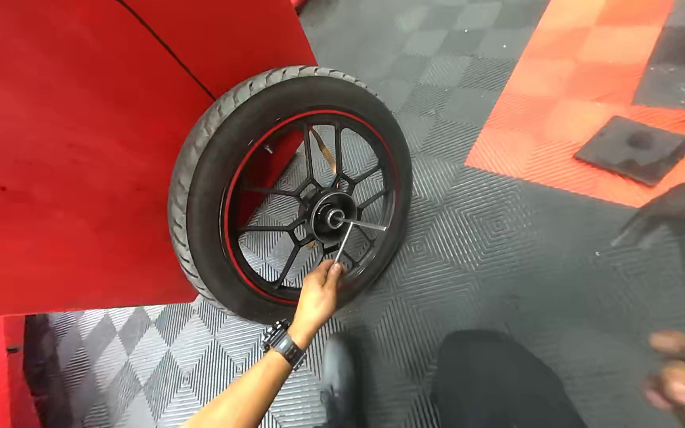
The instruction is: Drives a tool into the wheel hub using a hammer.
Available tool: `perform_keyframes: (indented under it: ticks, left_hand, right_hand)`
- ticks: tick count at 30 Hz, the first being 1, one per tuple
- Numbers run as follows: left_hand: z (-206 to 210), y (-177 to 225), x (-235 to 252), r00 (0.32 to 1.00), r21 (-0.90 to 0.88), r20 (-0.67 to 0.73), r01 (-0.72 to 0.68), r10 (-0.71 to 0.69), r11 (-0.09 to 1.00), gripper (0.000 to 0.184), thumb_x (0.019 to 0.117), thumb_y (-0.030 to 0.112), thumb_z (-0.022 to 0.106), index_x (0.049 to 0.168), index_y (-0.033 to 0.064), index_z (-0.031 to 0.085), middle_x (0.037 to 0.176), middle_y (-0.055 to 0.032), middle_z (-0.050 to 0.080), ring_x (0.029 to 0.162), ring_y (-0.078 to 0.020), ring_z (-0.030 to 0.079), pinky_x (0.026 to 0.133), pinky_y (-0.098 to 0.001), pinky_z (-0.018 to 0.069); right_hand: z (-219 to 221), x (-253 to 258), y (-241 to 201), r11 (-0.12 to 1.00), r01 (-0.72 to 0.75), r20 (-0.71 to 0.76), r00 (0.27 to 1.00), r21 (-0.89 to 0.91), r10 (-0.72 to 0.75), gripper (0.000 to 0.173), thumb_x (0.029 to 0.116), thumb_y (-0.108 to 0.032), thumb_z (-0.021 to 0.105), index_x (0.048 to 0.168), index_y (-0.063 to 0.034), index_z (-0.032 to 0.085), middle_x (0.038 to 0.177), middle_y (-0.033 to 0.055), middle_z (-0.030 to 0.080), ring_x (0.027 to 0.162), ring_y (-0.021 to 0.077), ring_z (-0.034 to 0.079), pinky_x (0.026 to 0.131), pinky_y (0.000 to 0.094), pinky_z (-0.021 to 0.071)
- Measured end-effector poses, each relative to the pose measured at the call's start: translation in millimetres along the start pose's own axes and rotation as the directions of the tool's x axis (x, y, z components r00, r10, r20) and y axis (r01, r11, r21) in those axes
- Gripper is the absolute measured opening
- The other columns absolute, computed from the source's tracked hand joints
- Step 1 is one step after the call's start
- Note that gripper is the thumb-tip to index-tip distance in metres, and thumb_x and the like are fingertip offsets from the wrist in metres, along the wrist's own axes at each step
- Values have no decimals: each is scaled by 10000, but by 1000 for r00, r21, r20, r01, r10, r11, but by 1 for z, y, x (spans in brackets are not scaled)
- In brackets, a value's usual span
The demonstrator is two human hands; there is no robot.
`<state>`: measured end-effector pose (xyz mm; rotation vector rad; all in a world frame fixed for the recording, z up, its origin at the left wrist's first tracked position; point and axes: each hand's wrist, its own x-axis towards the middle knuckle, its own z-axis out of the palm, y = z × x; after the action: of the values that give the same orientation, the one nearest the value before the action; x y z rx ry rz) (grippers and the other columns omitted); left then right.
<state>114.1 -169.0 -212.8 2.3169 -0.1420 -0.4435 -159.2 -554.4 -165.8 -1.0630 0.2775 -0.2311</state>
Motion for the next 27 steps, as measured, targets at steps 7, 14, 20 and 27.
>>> perform_keyframes:
  ticks: [7,14,20,27]
  left_hand:
    - [15,-3,2,998,-45,-6,56,-56,997,347,1117,312,427,1089,122,715,680,-6,565,598,-151,531,597,-367,478]
    - [11,-12,6,998,-63,-40,49,-51,997,330,1110,302,455,1083,106,719,688,-14,579,607,-156,551,606,-375,496]
    - [11,-22,16,997,-43,-70,29,-32,999,352,1114,305,441,1077,92,719,737,-53,611,657,-199,586,654,-438,518]
    - [13,-35,29,993,-13,-105,46,-47,999,350,1109,317,451,1091,102,727,743,-39,617,695,-197,599,699,-447,525]
  right_hand:
    - [146,78,31,984,-98,-363,931,-150,37,407,1041,-344,568,1416,-247,441,832,48,598,540,164,573,469,315,546]
    - [217,68,109,979,75,-432,889,-190,-152,323,1095,-248,416,1309,-14,476,716,66,598,537,189,617,470,319,571]
    - [215,70,126,988,-60,-484,875,-140,-16,356,1100,-228,411,1311,-3,588,806,75,629,627,166,616,546,284,550]
    - [236,82,130,996,-59,-447,890,66,83,249,1103,-233,460,1263,-59,540,671,81,563,478,181,557,423,307,522]
